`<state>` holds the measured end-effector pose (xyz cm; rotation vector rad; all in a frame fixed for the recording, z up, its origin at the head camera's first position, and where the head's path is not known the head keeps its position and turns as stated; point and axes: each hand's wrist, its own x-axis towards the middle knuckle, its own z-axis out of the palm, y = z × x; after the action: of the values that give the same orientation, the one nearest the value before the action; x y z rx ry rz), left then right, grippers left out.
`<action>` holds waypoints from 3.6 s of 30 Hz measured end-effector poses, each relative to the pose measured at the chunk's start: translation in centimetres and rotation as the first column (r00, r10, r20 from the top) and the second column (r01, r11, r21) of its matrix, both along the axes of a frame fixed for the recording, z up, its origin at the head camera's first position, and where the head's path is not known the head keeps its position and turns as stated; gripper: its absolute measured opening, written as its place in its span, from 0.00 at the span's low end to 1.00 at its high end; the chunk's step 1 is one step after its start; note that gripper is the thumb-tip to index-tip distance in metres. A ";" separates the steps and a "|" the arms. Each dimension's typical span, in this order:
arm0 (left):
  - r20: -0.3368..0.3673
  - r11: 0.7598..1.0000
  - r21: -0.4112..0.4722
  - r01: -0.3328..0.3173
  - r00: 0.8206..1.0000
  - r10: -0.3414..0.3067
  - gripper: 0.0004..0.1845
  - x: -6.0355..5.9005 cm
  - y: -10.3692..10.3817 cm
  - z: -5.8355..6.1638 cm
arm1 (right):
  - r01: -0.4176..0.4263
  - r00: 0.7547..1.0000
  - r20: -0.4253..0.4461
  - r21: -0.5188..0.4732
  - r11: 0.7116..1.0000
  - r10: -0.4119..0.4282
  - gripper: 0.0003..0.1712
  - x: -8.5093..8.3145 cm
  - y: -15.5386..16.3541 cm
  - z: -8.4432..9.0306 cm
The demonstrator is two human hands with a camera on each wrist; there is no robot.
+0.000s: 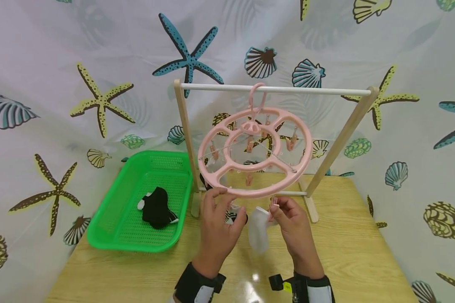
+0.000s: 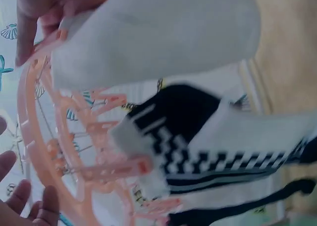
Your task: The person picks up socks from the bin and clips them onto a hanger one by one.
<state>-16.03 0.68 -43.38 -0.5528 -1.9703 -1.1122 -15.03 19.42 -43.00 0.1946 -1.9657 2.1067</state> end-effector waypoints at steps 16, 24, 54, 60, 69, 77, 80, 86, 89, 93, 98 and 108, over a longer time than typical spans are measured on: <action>0.304 0.982 -0.174 -0.079 0.944 0.129 0.24 -1.5 0.4 1.3 | 0.031 0.995 0.091 0.147 0.989 -0.045 0.15 -2.3 1.1 0.3; 0.322 0.990 -0.111 -0.083 0.940 0.115 0.22 -1.5 0.2 1.9 | 0.012 0.994 0.103 0.161 0.987 -0.029 0.16 -2.6 1.5 0.2; 0.140 0.998 -0.064 -0.005 0.990 0.014 0.22 -3.2 -2.6 3.4 | 0.129 0.986 0.083 0.193 0.973 -0.148 0.16 -0.9 4.3 -0.2; 0.140 0.995 -0.101 0.010 0.990 0.005 0.21 -3.3 -3.2 3.8 | 0.177 0.979 0.064 0.197 0.964 -0.192 0.17 -1.1 5.0 0.8; 0.105 0.992 -0.120 0.028 0.994 -0.015 0.22 -3.6 -4.0 4.1 | 0.238 0.961 0.104 0.169 0.957 -0.257 0.17 -1.3 5.3 1.6; 0.146 0.985 -0.137 0.102 0.986 -0.082 0.21 -3.6 -4.9 5.4 | 0.229 0.964 0.100 0.173 0.958 -0.248 0.20 -1.7 5.4 2.3; 0.184 0.976 -0.165 0.141 0.977 -0.109 0.20 -3.5 -5.4 6.2 | 0.205 0.972 0.079 0.175 0.963 -0.221 0.22 -2.0 5.4 2.5; 0.246 0.948 -0.261 0.185 0.962 -0.120 0.17 -3.2 -6.2 7.6 | 0.117 0.992 0.022 0.197 0.973 -0.124 0.23 -2.7 5.4 2.7; 0.288 0.933 -0.301 0.198 0.951 -0.109 0.16 -3.1 -6.4 8.0 | 0.053 0.999 0.002 0.215 0.975 -0.055 0.25 -2.9 5.4 2.7; 0.350 0.918 -0.329 0.221 0.931 -0.099 0.15 -2.8 -6.7 8.6 | 0.007 1.000 0.002 0.234 0.972 -0.008 0.25 -3.1 5.3 2.8; 0.379 0.899 -0.368 0.237 0.921 -0.087 0.16 -2.7 -7.1 9.2 | 0.002 1.000 0.019 0.269 0.963 -0.007 0.22 -3.1 5.3 3.2; 0.426 0.872 -0.413 0.262 0.902 -0.069 0.13 -2.9 -7.5 9.7 | -0.136 0.989 0.084 0.251 0.958 0.119 0.23 -4.2 5.6 2.9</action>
<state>-18.88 -6.83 -33.72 -0.8124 -2.6228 -0.9012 -19.23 24.97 -40.14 0.3088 -2.3224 1.9497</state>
